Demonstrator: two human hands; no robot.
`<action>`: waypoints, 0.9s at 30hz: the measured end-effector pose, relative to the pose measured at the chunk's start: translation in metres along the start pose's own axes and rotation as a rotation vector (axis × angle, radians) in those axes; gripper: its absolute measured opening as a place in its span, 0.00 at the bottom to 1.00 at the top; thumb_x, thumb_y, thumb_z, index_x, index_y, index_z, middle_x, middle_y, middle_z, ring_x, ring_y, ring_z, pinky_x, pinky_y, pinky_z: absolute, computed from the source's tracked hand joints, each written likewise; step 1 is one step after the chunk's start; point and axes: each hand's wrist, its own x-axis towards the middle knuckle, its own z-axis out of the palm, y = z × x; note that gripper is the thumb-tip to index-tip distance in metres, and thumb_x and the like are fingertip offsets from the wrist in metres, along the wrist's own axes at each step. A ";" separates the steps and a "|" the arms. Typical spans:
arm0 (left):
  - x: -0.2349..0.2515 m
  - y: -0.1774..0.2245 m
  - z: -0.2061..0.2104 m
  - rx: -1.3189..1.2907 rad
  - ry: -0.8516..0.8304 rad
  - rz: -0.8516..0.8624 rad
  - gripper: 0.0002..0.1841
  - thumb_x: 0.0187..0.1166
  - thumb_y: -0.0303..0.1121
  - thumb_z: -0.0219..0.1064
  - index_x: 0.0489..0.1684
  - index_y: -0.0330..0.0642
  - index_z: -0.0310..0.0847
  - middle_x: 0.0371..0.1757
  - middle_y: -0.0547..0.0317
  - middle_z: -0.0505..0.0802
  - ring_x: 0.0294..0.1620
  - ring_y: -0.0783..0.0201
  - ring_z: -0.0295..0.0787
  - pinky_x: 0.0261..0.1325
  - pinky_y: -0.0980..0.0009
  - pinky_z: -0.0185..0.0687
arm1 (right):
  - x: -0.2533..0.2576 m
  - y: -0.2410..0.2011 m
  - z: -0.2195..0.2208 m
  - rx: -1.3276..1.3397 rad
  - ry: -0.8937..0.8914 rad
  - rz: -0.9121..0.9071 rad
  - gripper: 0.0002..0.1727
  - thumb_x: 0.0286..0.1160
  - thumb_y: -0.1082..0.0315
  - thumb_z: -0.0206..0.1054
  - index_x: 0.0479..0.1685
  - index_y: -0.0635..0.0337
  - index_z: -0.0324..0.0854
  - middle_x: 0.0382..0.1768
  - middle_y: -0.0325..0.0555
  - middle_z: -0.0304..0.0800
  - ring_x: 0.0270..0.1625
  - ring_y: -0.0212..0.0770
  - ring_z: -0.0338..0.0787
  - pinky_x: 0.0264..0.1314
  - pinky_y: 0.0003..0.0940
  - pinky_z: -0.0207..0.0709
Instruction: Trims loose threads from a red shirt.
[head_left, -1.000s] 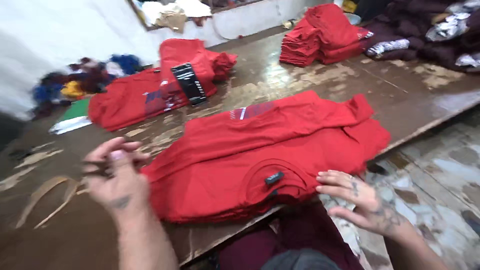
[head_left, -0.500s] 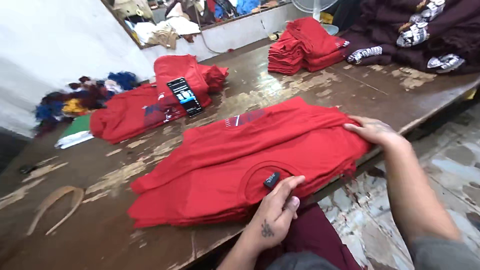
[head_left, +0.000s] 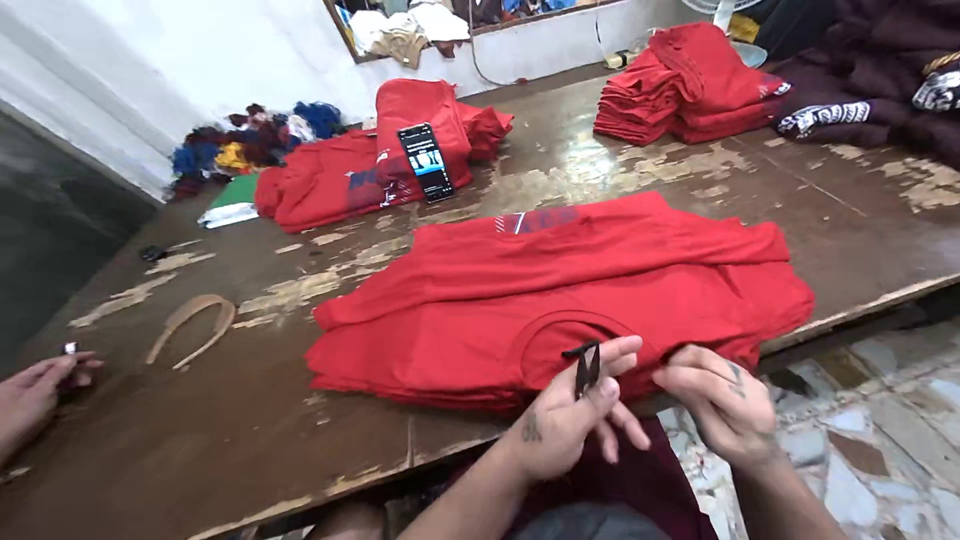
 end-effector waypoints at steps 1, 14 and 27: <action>-0.003 0.008 -0.010 0.196 0.022 0.038 0.26 0.94 0.39 0.44 0.84 0.32 0.63 0.72 0.57 0.88 0.34 0.74 0.91 0.27 0.75 0.86 | -0.001 -0.003 -0.008 0.027 -0.041 0.011 0.10 0.90 0.60 0.57 0.53 0.47 0.84 0.47 0.37 0.88 0.55 0.30 0.89 0.58 0.26 0.84; 0.020 -0.035 0.014 0.194 -0.020 0.148 0.23 0.91 0.31 0.48 0.82 0.31 0.67 0.59 0.51 0.87 0.24 0.74 0.82 0.23 0.73 0.82 | -0.007 -0.018 -0.022 -0.037 0.055 0.207 0.16 0.82 0.54 0.68 0.67 0.33 0.82 0.50 0.20 0.91 0.51 0.20 0.90 0.55 0.19 0.85; 0.002 -0.023 0.019 -0.254 0.023 0.015 0.32 0.89 0.31 0.39 0.92 0.41 0.28 0.64 0.61 0.87 0.24 0.75 0.85 0.18 0.77 0.81 | -0.015 -0.017 -0.016 0.068 -0.082 0.156 0.08 0.87 0.59 0.63 0.53 0.43 0.87 0.52 0.28 0.91 0.58 0.27 0.91 0.60 0.23 0.87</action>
